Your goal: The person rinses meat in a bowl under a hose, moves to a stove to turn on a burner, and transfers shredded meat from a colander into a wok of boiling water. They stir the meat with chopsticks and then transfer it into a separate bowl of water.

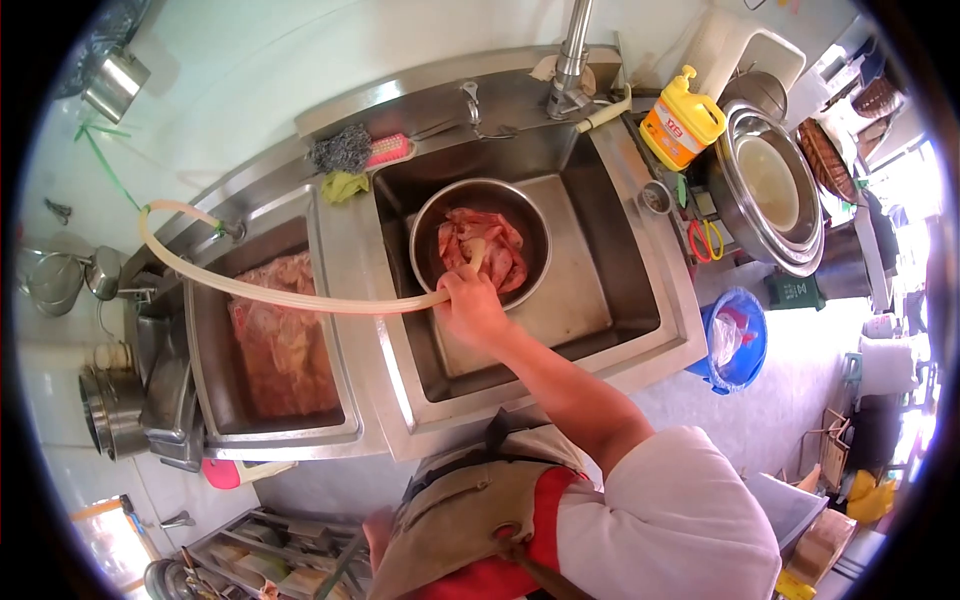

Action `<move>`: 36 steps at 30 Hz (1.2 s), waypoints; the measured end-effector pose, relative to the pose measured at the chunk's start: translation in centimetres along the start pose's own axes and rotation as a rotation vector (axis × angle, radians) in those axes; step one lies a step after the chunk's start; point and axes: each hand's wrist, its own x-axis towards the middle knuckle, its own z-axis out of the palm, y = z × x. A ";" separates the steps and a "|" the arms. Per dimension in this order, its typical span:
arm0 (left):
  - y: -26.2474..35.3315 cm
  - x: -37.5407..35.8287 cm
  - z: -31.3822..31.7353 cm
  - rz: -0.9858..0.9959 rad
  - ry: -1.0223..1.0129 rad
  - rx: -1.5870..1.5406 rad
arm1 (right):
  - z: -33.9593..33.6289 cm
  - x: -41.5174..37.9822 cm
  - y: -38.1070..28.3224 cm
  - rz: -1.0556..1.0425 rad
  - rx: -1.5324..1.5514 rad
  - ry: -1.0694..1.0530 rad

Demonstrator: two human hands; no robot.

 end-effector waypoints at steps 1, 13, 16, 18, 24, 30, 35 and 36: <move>-0.2 0.0 0.3 0.013 0.014 0.005 | -0.3 -0.1 0.0 0.021 0.002 -0.016; 0.2 -0.8 0.6 0.082 0.207 -0.256 | -1.4 -2.5 1.6 0.164 0.014 -0.133; 1.3 -0.4 -1.2 0.058 0.075 -0.093 | -1.1 -3.1 1.5 0.159 0.054 -0.169; -0.7 -0.2 2.0 0.085 0.165 -0.171 | -0.4 -3.7 1.5 0.132 0.079 -0.184; -2.4 -0.7 5.0 0.125 0.325 -0.470 | 0.5 -4.5 0.3 0.045 0.102 -0.160; -3.6 -0.8 7.1 0.008 0.301 -0.697 | 0.0 -4.5 -0.8 0.012 0.103 -0.221; -2.2 -0.7 5.4 0.029 0.318 -0.605 | -0.2 -4.7 -1.3 -0.005 0.143 -0.183; -2.1 -0.7 5.3 0.036 0.294 -0.508 | -0.1 -4.8 -1.2 -0.012 0.146 -0.184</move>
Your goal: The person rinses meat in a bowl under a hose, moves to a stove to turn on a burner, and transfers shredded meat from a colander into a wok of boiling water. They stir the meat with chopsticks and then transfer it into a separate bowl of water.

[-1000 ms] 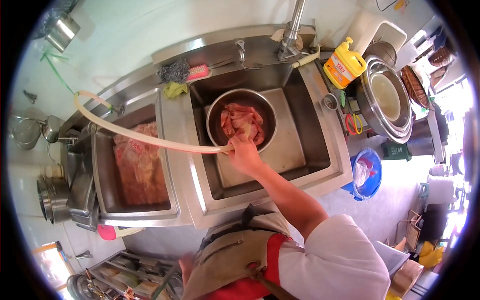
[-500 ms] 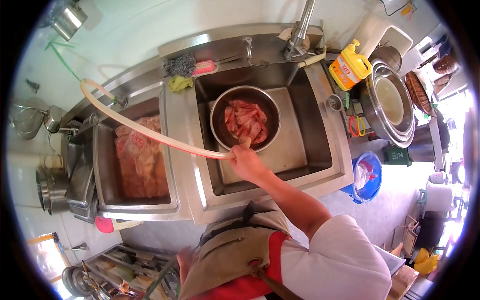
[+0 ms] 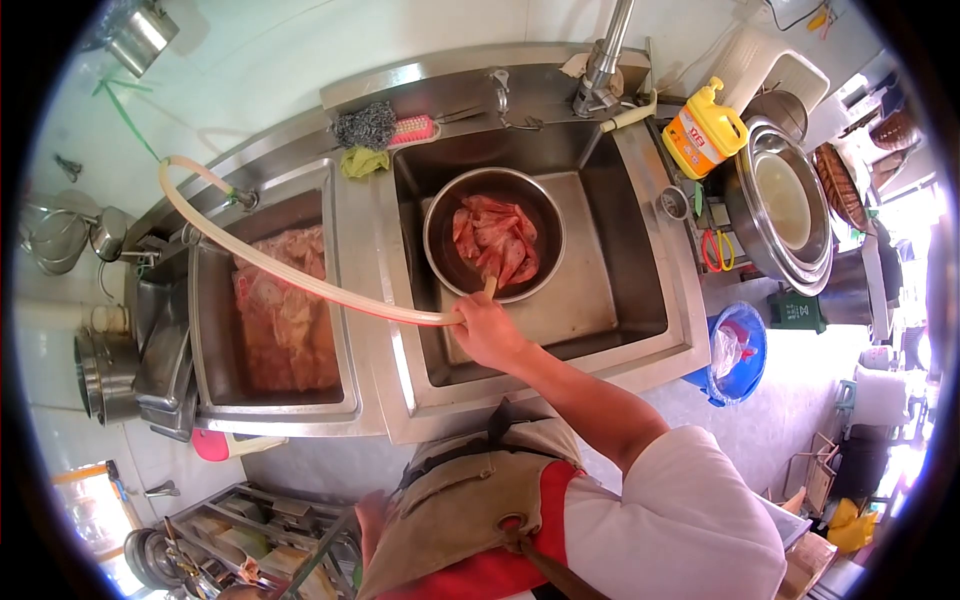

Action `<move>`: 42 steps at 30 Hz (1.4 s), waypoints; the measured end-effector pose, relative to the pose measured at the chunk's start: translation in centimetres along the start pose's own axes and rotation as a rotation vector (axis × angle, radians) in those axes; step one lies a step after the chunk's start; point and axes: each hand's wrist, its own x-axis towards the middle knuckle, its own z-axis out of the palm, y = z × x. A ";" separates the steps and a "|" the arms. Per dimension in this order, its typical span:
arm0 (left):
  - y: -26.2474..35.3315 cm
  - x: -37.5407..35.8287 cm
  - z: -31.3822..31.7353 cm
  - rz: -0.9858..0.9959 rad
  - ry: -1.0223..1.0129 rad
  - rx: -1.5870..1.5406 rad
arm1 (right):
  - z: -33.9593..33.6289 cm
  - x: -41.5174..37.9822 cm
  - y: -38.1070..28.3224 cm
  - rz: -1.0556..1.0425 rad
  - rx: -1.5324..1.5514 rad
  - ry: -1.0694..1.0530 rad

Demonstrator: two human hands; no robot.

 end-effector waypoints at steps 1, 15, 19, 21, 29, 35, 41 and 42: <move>0.3 0.2 -0.1 0.027 -0.070 0.187 | 0.1 0.0 0.0 0.005 0.001 0.000; -1.3 -0.4 1.0 0.026 0.057 -0.143 | 0.9 1.1 -0.2 -0.024 0.013 -0.015; -1.7 0.0 0.7 0.027 0.054 -0.163 | 1.1 2.2 -1.3 -0.100 -0.001 -0.008; -1.6 0.2 0.5 0.014 -0.001 -0.077 | 1.2 2.6 -1.9 -0.093 -0.031 -0.037; -0.9 0.5 0.5 -0.054 -0.180 0.332 | 1.8 2.9 -3.1 -0.080 -0.060 -0.096; 1.4 0.5 -0.3 0.073 -0.156 0.433 | 2.4 2.9 -3.3 -0.013 -0.021 -0.145; -2.9 -0.6 2.2 0.017 -0.001 0.036 | 2.2 3.3 -3.3 -0.107 -0.054 -0.055; -3.1 -0.6 2.2 0.031 0.001 0.058 | 2.2 3.5 -3.3 -0.110 -0.065 -0.056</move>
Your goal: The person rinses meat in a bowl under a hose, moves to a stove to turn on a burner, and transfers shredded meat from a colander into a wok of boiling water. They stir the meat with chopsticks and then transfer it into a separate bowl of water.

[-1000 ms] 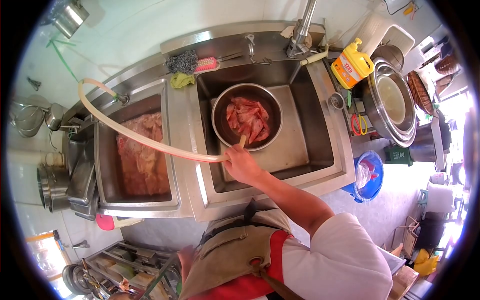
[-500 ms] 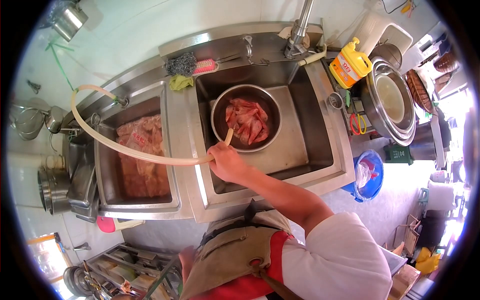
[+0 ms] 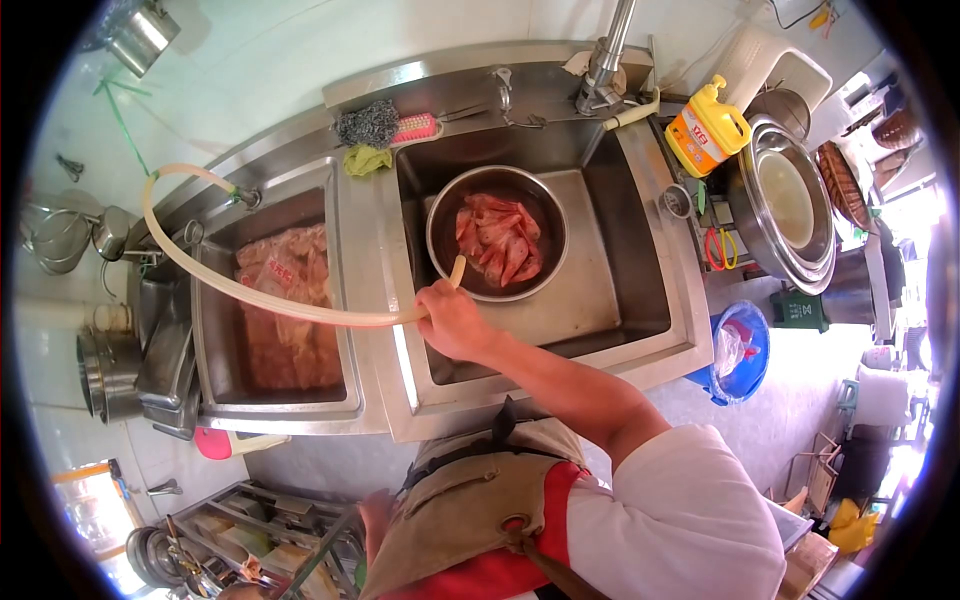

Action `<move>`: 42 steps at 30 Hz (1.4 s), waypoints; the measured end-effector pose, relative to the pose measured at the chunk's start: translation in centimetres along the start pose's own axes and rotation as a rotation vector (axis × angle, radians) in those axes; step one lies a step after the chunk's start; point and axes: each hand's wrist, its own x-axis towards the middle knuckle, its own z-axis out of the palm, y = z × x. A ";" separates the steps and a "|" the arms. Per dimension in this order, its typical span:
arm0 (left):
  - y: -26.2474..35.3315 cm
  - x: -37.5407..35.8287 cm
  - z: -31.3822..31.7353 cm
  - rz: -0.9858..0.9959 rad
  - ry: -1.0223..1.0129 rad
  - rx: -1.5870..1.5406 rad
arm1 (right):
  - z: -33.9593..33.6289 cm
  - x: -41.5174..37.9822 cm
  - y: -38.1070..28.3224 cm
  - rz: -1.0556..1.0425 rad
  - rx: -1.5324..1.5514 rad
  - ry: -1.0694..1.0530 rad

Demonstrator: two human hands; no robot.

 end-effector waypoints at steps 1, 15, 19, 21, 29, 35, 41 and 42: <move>0.2 0.1 -0.2 0.027 0.004 0.042 | -0.1 0.1 0.0 0.021 0.012 -0.026; 3.3 0.4 -2.4 -0.084 0.035 -0.352 | -3.2 2.4 2.2 0.087 0.069 0.040; 1.2 0.6 -1.4 -0.098 -0.044 -0.242 | -4.9 2.2 3.1 0.135 0.041 0.001; 1.6 0.8 -1.7 -0.117 -0.088 -0.191 | -4.9 1.8 4.0 0.132 0.042 0.021; 1.4 0.9 -2.0 -0.068 -0.117 -0.072 | -6.4 -0.5 4.3 0.235 0.027 -0.081; 2.2 1.0 -2.1 -0.073 -0.031 -0.097 | -4.4 -2.5 4.9 0.207 0.016 -0.136; 3.4 1.4 -2.9 -0.050 -0.043 -0.019 | -3.5 -2.5 3.6 0.206 0.078 -0.181; 3.3 1.5 -2.9 -0.076 -0.072 -0.020 | -3.6 -2.3 3.2 0.202 0.088 -0.181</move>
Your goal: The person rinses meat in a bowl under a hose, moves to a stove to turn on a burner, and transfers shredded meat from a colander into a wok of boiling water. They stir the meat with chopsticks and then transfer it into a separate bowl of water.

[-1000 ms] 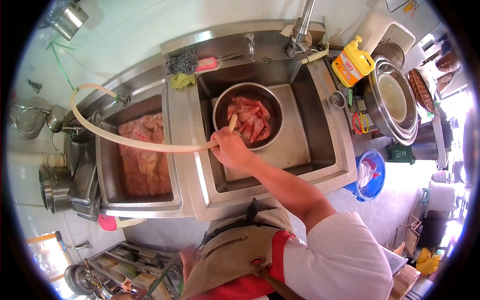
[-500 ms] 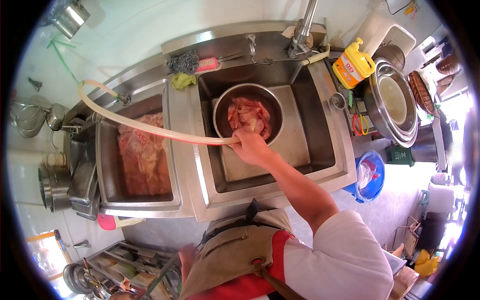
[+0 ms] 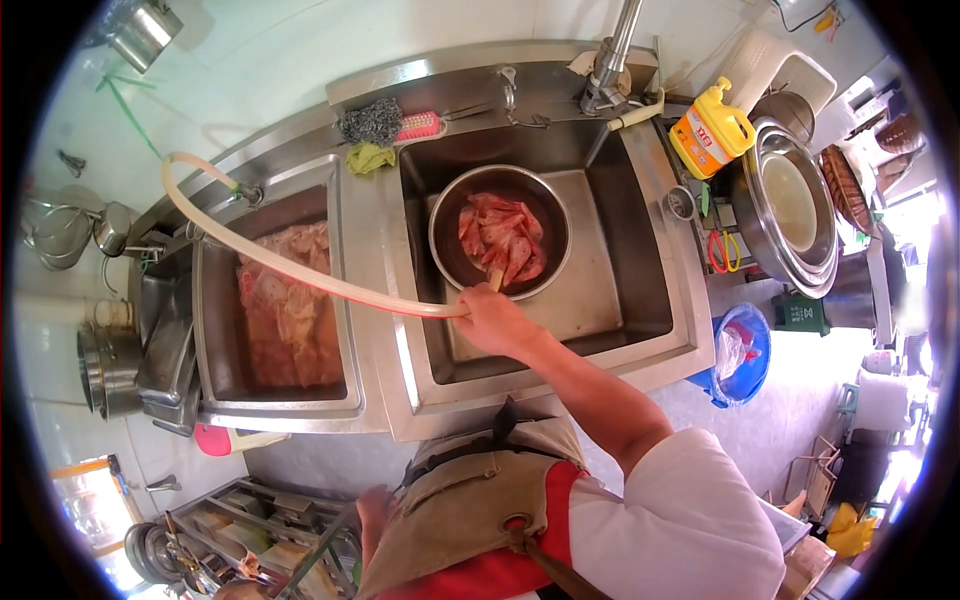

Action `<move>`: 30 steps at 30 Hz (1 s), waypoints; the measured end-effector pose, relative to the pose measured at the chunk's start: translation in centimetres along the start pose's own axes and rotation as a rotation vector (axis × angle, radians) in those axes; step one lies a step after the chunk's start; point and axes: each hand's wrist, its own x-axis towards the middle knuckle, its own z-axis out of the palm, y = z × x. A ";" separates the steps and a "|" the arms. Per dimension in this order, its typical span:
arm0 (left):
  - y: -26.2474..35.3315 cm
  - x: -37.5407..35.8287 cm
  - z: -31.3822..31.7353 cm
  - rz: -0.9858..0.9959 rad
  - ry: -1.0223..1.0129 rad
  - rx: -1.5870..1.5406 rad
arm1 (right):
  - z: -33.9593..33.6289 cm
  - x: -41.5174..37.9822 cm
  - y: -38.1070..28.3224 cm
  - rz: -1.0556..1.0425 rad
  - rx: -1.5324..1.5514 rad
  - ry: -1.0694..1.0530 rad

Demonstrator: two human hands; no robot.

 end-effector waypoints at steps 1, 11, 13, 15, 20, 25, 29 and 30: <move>1.2 0.3 -0.9 -0.027 -0.019 -0.061 | 0.0 0.1 -0.4 -0.005 0.012 0.018; 0.8 0.0 0.3 -0.050 0.041 -0.168 | 1.9 1.9 -2.3 -0.091 -0.014 0.079; 0.6 0.0 0.8 -0.038 0.058 -0.125 | 2.2 2.4 -2.4 -0.110 -0.039 0.085; 0.1 -0.2 1.3 -0.008 0.071 -0.083 | 2.2 2.8 -2.5 -0.124 -0.057 0.087; 4.1 0.0 -1.7 -0.055 -0.059 -0.136 | 0.1 2.9 -4.1 -0.022 -0.010 0.061; 4.9 -0.4 -1.6 -0.087 0.017 -0.227 | -0.6 2.6 -2.8 0.017 -0.012 0.090; 5.0 -0.2 -1.6 0.102 0.034 -0.021 | -0.3 2.1 -1.3 0.016 -0.057 0.117; 5.2 -0.2 -1.7 0.145 -0.008 0.119 | -0.1 1.8 -1.0 0.008 -0.067 0.129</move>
